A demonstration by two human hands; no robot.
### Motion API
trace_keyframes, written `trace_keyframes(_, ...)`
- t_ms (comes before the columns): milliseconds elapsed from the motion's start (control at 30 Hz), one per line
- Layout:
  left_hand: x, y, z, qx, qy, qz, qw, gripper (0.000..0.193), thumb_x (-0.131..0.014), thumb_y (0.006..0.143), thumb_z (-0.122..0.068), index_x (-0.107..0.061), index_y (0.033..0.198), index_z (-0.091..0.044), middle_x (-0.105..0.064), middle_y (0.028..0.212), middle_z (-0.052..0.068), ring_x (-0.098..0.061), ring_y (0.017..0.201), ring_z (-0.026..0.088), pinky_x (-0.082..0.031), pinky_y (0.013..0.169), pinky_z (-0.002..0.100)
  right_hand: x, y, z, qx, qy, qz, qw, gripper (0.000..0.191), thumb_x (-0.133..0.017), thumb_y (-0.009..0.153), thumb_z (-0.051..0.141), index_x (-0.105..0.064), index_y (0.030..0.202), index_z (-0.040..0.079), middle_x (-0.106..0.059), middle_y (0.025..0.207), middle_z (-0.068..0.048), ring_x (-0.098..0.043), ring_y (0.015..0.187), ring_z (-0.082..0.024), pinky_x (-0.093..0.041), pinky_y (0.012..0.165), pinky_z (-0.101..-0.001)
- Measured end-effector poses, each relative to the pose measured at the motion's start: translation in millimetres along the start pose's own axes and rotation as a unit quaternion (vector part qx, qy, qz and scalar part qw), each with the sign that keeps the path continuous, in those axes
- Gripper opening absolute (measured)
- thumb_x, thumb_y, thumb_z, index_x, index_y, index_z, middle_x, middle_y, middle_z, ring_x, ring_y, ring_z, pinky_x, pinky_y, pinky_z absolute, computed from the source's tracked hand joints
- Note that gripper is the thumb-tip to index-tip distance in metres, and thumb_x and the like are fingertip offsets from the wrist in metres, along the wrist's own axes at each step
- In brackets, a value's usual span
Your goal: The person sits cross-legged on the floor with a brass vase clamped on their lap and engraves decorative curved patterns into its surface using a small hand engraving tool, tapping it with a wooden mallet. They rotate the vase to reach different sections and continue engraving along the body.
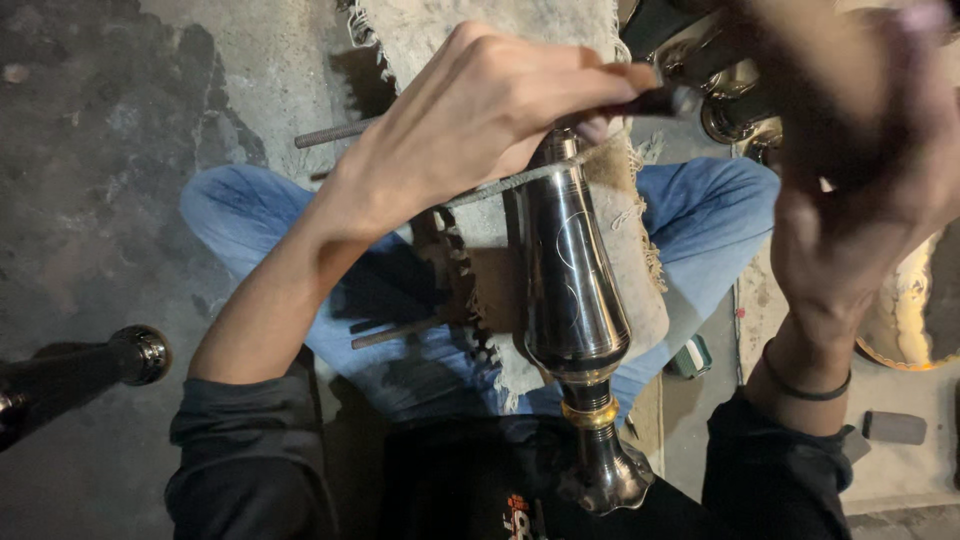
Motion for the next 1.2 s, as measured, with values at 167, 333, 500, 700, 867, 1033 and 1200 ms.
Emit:
trace_keyframes(167, -0.9, -9.2, 0.0, 0.003, -0.015, -0.002, 1.000, 0.023, -0.077, 0.102, -0.007, -0.071, 0.124, -0.008, -0.077, 0.120, 0.007, -0.076, 0.088, 0.019, -0.062, 0.076, 0.028, 17.7, 29.3, 24.3, 0.001, -0.079, 0.057, 0.995, 0.070, -0.064, 0.110, -0.013, -0.026, 0.162, 0.015, -0.052, 0.146, -0.019, -0.060, 0.130, -0.026, -0.056, 0.107, -0.0330)
trace_keyframes(333, -7.2, -19.5, 0.8, 0.036, -0.024, -0.061, 0.997, 0.036, -0.076, 0.103, -0.011, -0.061, 0.135, -0.014, -0.076, 0.106, 0.008, -0.075, 0.080, 0.018, -0.062, 0.072, 0.029, 26.5, 62.2, 58.9, 0.016, -0.134, 0.125, 0.983, 0.065, -0.066, 0.109, -0.015, -0.034, 0.159, 0.012, -0.055, 0.141, -0.018, -0.061, 0.128, -0.028, -0.056, 0.106, -0.0334)
trace_keyframes(500, -11.1, -28.2, -1.8, 0.058, 0.001, -0.112, 0.992, 0.047, -0.076, 0.109, -0.012, -0.053, 0.150, -0.011, -0.075, 0.109, 0.005, -0.076, 0.090, 0.018, -0.064, 0.080, 0.028, 33.9, 92.0, 80.0, 0.032, -0.178, 0.186, 0.966, 0.063, -0.067, 0.106, -0.018, -0.043, 0.158, 0.009, -0.058, 0.136, -0.018, -0.062, 0.124, -0.030, -0.056, 0.104, -0.0348)
trace_keyframes(700, -8.7, -38.6, -8.4, 0.113, -0.066, -0.182, 0.975, 0.031, -0.075, 0.103, -0.007, -0.063, 0.130, -0.013, -0.075, 0.103, 0.006, -0.078, 0.091, 0.017, -0.066, 0.079, 0.027, 26.2, 102.5, 89.1, 0.026, -0.196, 0.222, 0.955, 0.063, -0.066, 0.104, -0.016, -0.048, 0.159, 0.009, -0.063, 0.131, -0.019, -0.063, 0.122, -0.030, -0.056, 0.101, -0.0387)
trace_keyframes(867, -8.9, -39.5, -9.4, 0.147, -0.057, -0.186, 0.970, 0.029, -0.075, 0.106, -0.008, -0.061, 0.131, -0.015, -0.077, 0.107, 0.003, -0.080, 0.093, 0.013, -0.067, 0.080, 0.025, 25.9, 96.7, 89.8, 0.023, -0.189, 0.208, 0.959, 0.063, -0.068, 0.104, -0.014, -0.047, 0.159, 0.009, -0.063, 0.134, -0.018, -0.063, 0.123, -0.029, -0.055, 0.102, -0.0379)
trace_keyframes(1033, -10.4, -37.0, -5.6, 0.121, -0.032, -0.169, 0.978, 0.037, -0.077, 0.109, -0.015, -0.060, 0.142, -0.017, -0.078, 0.110, 0.000, -0.079, 0.090, 0.013, -0.067, 0.078, 0.024, 25.9, 86.0, 83.3, 0.018, -0.164, 0.185, 0.969, 0.064, -0.070, 0.104, -0.013, -0.045, 0.159, 0.009, -0.062, 0.137, -0.017, -0.063, 0.124, -0.028, -0.054, 0.104, -0.0367)
trace_keyframes(1200, -8.9, -34.7, -3.0, 0.101, -0.044, -0.124, 0.986, 0.039, -0.077, 0.107, -0.015, -0.058, 0.142, -0.014, -0.077, 0.108, 0.007, -0.078, 0.086, 0.017, -0.064, 0.075, 0.029, 23.0, 70.9, 72.7, 0.013, -0.158, 0.158, 0.975, 0.066, -0.072, 0.104, -0.011, -0.043, 0.159, 0.008, -0.061, 0.141, -0.015, -0.063, 0.125, -0.027, -0.053, 0.105, -0.0355)
Point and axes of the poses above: each hand's wrist, its own y-axis towards the middle knuckle, its own x-axis out of the back of the hand, z = x × y, the point moved 3 cm from there along y, towards the middle knuckle
